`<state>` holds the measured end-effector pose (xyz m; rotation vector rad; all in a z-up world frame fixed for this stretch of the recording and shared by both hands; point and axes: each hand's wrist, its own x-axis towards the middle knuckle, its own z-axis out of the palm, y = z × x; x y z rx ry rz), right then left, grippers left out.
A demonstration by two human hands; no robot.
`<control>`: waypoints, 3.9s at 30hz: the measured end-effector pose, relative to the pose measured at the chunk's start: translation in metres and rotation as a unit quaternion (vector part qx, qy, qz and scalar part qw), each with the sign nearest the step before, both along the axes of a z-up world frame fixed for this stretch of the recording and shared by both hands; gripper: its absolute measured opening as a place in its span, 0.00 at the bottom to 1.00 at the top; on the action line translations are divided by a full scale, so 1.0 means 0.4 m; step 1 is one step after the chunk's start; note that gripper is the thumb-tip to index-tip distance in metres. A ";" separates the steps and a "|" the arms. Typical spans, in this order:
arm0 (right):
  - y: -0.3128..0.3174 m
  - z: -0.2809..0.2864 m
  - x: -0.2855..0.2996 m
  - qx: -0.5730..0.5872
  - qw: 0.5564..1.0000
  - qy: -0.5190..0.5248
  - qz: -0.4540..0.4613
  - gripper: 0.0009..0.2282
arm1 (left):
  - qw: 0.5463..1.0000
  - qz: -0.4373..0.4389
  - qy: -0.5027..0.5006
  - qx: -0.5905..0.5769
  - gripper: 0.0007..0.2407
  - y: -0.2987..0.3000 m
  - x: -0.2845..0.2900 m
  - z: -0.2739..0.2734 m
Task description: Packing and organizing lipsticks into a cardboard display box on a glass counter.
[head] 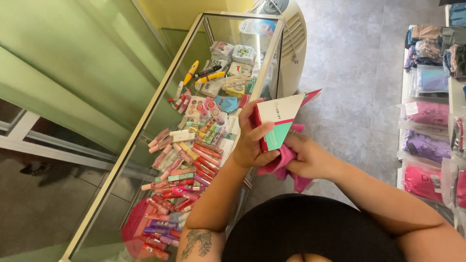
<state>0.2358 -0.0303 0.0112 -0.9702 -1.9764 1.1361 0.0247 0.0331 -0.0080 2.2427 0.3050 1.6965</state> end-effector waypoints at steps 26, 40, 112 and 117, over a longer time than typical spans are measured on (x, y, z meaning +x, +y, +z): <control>-0.095 -0.047 0.403 -0.112 0.905 0.313 -0.264 0.17 | 0.845 -0.252 -0.353 -0.312 0.28 -0.052 0.023 0.043; -0.141 0.103 0.079 0.382 0.918 -0.016 -0.107 0.16 | 0.966 -0.164 -0.186 -0.079 0.29 -0.049 0.104 0.059; 0.356 -0.160 0.173 -0.157 0.962 0.025 -0.221 0.18 | 0.846 0.132 -0.478 -0.199 0.30 -0.086 -0.262 -0.011; 0.702 0.003 0.135 0.170 0.970 0.053 -0.164 0.19 | 0.861 0.104 -0.456 -0.199 0.27 -0.039 -0.219 -0.034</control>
